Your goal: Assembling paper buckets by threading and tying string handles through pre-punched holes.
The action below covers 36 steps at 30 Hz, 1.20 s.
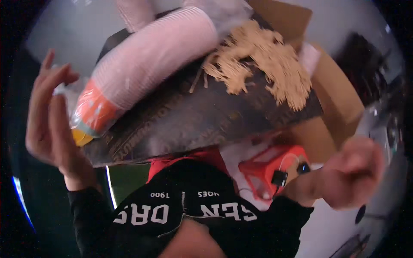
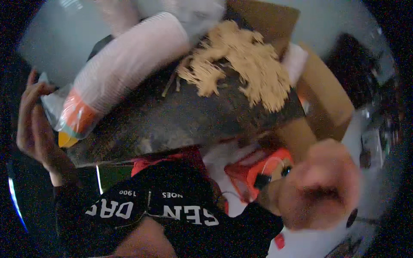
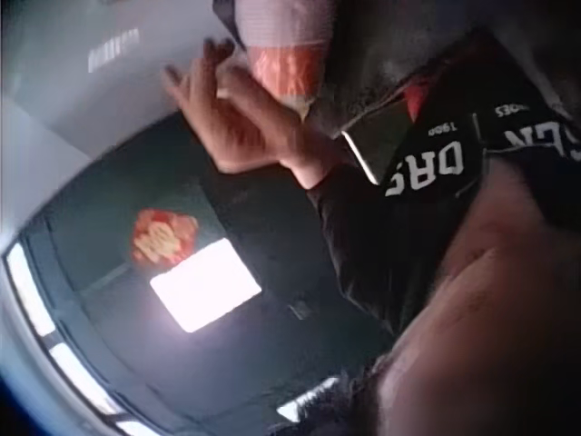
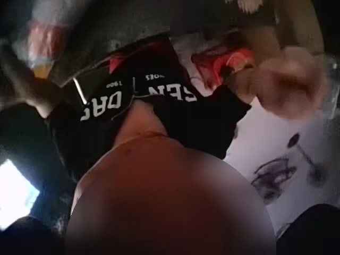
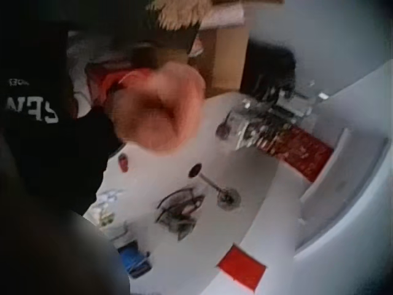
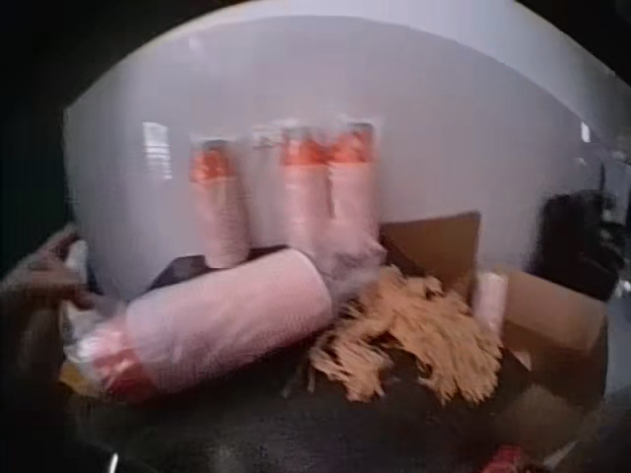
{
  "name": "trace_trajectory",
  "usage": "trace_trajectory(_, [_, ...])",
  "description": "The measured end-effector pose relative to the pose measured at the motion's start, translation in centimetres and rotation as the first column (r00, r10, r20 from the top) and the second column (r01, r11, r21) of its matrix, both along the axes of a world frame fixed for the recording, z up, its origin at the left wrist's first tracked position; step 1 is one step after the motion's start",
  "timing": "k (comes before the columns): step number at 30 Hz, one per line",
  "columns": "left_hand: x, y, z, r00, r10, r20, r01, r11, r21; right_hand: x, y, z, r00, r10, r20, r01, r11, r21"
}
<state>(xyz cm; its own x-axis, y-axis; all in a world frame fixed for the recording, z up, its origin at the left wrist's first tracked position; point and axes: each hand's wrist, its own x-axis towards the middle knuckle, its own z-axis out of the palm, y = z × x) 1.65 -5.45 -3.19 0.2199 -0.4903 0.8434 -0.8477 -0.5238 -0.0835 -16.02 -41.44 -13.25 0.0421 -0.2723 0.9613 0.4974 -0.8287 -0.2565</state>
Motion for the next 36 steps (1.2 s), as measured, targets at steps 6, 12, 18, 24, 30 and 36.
trace_trajectory(6, [-0.2, 10.8, -4.1, 0.847, 0.405, -0.344, -0.494, 0.839, -0.228, 10.9, 4.0, -1.0, 0.675, 0.493, -0.548, -0.419, 0.868, 0.265])
trace_trajectory(12, [-2.3, 15.6, -8.3, 0.487, 0.515, -0.705, -0.784, 0.614, -0.093, 17.9, 7.8, -0.7, 0.621, 0.253, -0.742, -0.475, 0.874, -0.099])
trace_trajectory(18, [-0.4, 16.1, -11.6, 0.506, 0.272, -0.818, -0.729, 0.642, -0.237, 22.2, 10.5, 0.1, 0.648, 0.23, -0.726, -0.496, 0.851, -0.173])
trace_trajectory(24, [1.2, 15.2, -15.3, 0.667, 0.192, -0.72, -0.675, 0.564, -0.475, 25.2, 12.1, 0.3, 0.699, 0.139, -0.702, -0.453, 0.845, -0.285])
trace_trajectory(30, [0.3, 14.1, -16.2, 0.691, -0.052, -0.721, -0.495, 0.693, -0.524, 30.0, 13.8, 2.6, 0.674, -0.047, -0.737, -0.406, 0.81, -0.423])
trace_trajectory(36, [-3.0, 15.7, -13.0, 0.906, -0.073, -0.417, -0.156, 0.858, -0.489, 32.3, 16.7, 1.9, 0.717, 0.029, -0.697, -0.53, 0.672, -0.517])
